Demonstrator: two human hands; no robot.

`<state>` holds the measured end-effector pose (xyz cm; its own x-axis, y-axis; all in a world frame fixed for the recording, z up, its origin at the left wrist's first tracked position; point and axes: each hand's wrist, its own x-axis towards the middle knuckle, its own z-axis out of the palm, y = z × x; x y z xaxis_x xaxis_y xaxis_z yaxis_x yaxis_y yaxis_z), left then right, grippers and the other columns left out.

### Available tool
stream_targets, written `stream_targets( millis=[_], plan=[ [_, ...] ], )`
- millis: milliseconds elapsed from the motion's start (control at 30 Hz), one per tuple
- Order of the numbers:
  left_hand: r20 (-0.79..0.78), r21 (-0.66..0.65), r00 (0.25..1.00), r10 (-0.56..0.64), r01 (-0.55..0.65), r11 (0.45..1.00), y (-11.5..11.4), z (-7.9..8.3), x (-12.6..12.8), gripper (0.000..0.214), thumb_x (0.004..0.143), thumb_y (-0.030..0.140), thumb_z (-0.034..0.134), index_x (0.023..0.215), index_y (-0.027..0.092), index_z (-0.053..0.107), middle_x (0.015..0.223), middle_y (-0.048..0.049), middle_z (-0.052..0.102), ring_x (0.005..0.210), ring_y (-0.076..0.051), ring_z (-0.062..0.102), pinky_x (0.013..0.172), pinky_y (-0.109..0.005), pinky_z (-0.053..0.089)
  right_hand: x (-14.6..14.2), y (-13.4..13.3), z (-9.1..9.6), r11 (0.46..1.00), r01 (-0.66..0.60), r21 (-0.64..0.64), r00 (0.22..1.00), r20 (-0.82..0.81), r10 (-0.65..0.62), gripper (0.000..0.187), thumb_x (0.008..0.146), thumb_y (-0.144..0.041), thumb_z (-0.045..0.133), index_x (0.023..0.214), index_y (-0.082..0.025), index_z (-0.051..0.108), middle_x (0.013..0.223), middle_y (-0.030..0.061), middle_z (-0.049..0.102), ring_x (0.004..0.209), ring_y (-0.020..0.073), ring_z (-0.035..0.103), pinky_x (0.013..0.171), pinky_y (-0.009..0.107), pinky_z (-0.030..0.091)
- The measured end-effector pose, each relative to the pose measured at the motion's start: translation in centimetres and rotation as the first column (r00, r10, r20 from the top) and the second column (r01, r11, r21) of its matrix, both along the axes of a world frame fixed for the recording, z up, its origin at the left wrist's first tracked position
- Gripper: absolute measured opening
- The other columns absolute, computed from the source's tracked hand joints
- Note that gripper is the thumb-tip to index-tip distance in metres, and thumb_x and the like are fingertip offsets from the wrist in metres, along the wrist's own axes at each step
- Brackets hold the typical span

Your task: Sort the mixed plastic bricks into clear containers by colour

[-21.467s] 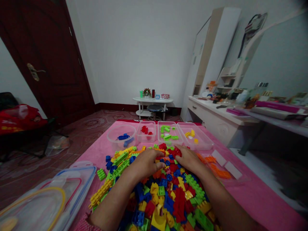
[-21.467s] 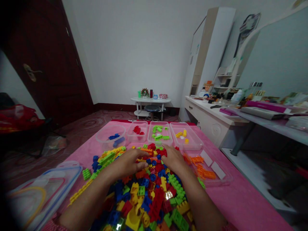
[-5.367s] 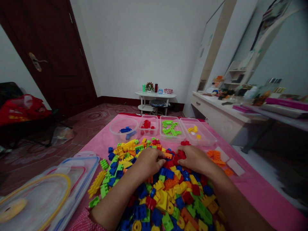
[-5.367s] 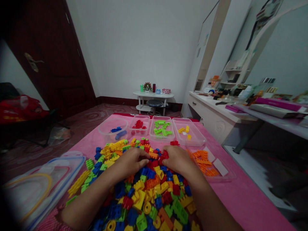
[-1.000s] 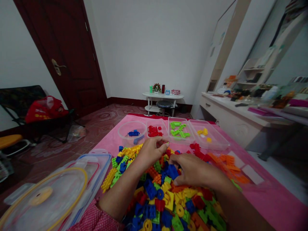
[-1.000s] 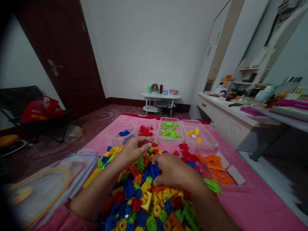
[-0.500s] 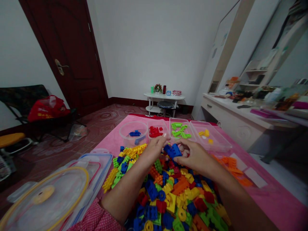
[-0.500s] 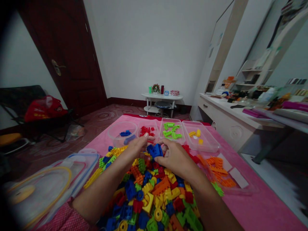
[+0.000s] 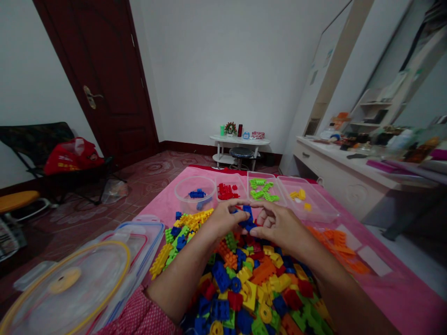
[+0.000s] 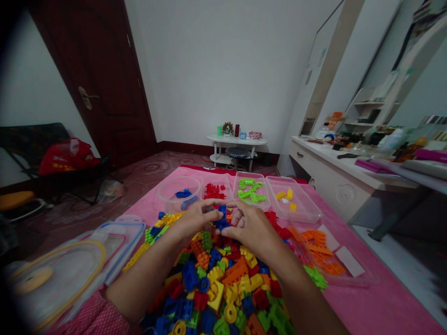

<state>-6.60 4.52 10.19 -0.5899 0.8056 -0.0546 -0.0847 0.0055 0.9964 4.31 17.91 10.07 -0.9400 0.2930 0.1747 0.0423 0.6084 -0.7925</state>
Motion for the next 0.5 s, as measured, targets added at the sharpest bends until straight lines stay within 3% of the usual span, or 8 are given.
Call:
stream_targets(
  millis=[133,267,367,433,500],
  plan=[
    [0.322,0.155,0.933,0.163,-0.221,0.963,0.1,-0.1,-1.1,0.028,0.072,0.01,0.058,0.1,0.013,0.061,0.082,-0.0044,0.061,0.067,-0.011,0.06,0.056,-0.024,0.056,0.0,-0.2,0.2,1.0,0.011,-0.025,1.0,-0.005,-0.011,0.048,0.067,-0.019,0.065,0.114,-0.017,0.056,0.064,-0.004,0.053,0.052,0.0095,0.049,0.049,0.021,0.038],
    [0.451,0.347,0.832,0.323,-0.496,0.796,0.1,-0.5,-3.4,0.02,0.071,0.006,0.057,0.09,0.013,0.059,0.086,-0.0039,0.06,0.077,-0.012,0.062,0.071,-0.031,0.058,-0.4,-0.4,-0.6,1.0,0.004,-0.014,1.0,0.004,-0.004,0.038,0.067,-0.019,0.064,0.105,-0.017,0.061,0.065,-0.0028,0.055,0.054,0.0101,0.05,0.049,0.022,0.038],
    [0.388,0.415,0.757,0.525,-0.652,0.634,-0.3,-1.2,-5.8,0.026,0.072,0.01,0.056,0.097,0.016,0.059,0.094,-0.004,0.059,0.083,-0.012,0.063,0.081,-0.032,0.055,-0.7,-0.7,-1.1,1.0,-0.007,-0.025,1.0,0.026,0.008,0.032,0.067,-0.019,0.064,0.099,-0.017,0.063,0.064,-0.0029,0.055,0.054,0.0102,0.05,0.049,0.022,0.037],
    [0.252,0.414,0.663,0.705,-0.732,0.541,-0.7,-2.0,-7.7,0.039,0.072,0.013,0.055,0.11,0.02,0.056,0.106,-0.0049,0.059,0.094,-0.014,0.062,0.088,-0.031,0.051,-0.8,-1.1,-1.2,0.999,-0.016,-0.039,0.999,0.047,0.018,0.029,0.067,-0.017,0.064,0.096,-0.016,0.063,0.063,-0.0031,0.054,0.053,0.0096,0.049,0.049,0.021,0.036],
    [0.058,0.37,0.615,0.786,-0.745,0.555,-1.1,-2.9,-9.3,0.049,0.072,0.016,0.054,0.121,0.021,0.053,0.118,-0.0069,0.058,0.109,-0.017,0.057,0.095,-0.032,0.045,-0.9,-1.4,-1.2,0.998,-0.024,-0.053,0.998,0.058,0.027,0.028,0.067,-0.016,0.063,0.095,-0.015,0.064,0.063,-0.0032,0.054,0.052,0.009,0.048,0.048,0.021,0.035]
  ],
)
